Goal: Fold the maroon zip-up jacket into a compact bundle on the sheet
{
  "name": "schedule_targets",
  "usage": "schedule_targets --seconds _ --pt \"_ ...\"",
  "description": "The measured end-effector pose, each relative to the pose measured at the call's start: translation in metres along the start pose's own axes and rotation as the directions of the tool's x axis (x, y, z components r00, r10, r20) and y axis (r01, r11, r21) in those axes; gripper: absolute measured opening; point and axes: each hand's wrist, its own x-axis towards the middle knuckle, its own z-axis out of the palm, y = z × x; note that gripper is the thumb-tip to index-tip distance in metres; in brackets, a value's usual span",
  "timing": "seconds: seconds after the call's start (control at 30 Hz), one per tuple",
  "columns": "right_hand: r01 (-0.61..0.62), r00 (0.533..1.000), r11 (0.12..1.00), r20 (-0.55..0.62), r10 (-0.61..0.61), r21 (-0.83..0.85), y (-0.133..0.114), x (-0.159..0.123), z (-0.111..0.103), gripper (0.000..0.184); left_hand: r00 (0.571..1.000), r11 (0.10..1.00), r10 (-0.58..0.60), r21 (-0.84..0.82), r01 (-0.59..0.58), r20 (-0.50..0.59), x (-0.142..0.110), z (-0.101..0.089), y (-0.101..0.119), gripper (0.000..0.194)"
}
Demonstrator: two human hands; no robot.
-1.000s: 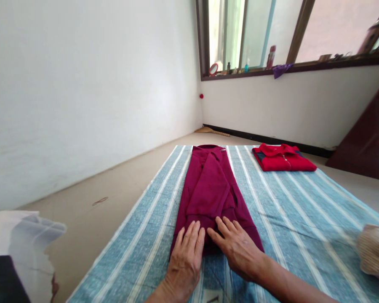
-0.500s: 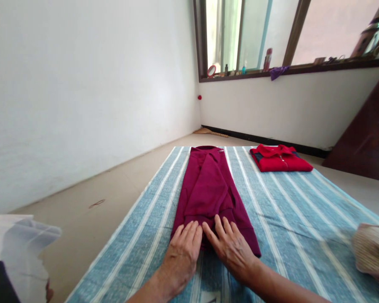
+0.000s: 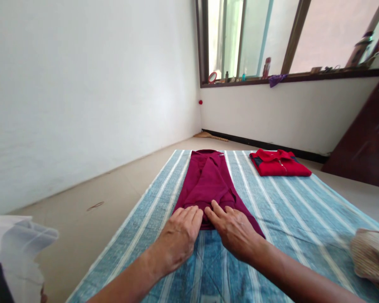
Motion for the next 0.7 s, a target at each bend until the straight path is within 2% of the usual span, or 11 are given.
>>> schedule_targets --seconds 0.07,0.17,0.27,0.37,0.43,0.5,0.53,0.6,0.63,0.7 --pt "0.026 0.999 0.999 -0.040 -0.028 -0.041 -0.004 -0.010 -0.006 0.049 0.999 0.999 0.033 0.015 -0.033 -0.031 -0.009 -0.003 0.005 0.051" --pt "0.083 0.992 0.993 -0.086 -0.090 -0.078 -0.017 -0.035 0.010 0.052 0.998 0.998 0.069 -0.013 -0.069 0.006 -0.030 0.012 0.020 0.050" --pt "0.105 0.989 0.992 -0.099 -0.113 -0.075 -0.029 -0.055 0.039 0.050 0.991 0.989 0.060 -0.143 -0.043 0.119 -0.049 0.026 0.031 0.048" --pt "0.109 0.987 0.992 -0.113 -0.115 -0.061 -0.032 -0.061 0.057 0.050 0.981 0.932 0.058 -0.363 0.014 0.188 -0.052 0.016 0.021 0.052" --pt "0.106 0.986 0.993 -0.127 -0.112 -0.056 -0.032 -0.059 0.059 0.050 0.969 0.836 0.107 -0.547 0.032 0.220 -0.040 0.000 0.003 0.054" --pt "0.104 0.985 0.993 -0.130 -0.111 -0.055 -0.031 -0.056 0.056 0.051 0.962 0.710 0.117 -0.698 0.093 0.247 -0.016 -0.009 -0.017 0.040" --pt "0.106 0.985 0.993 -0.128 -0.113 -0.056 -0.031 -0.054 0.054 0.050 0.971 0.663 0.089 -0.741 0.108 0.221 -0.001 -0.008 -0.025 0.035" --pt "0.117 0.984 0.991 -0.127 -0.124 -0.063 -0.031 -0.051 0.051 0.049 0.994 0.631 0.023 -0.773 0.070 0.109 0.035 0.009 -0.034 0.037" --pt "0.121 0.983 0.990 -0.133 -0.130 -0.070 -0.031 -0.050 0.051 0.049 0.998 0.640 0.033 -0.768 0.021 0.054 0.052 0.022 -0.036 0.038" --pt "0.126 0.976 0.988 -0.167 -0.139 -0.088 -0.030 -0.048 0.053 0.048 0.992 0.735 0.129 -0.669 -0.106 -0.015 0.083 0.054 -0.034 0.042"
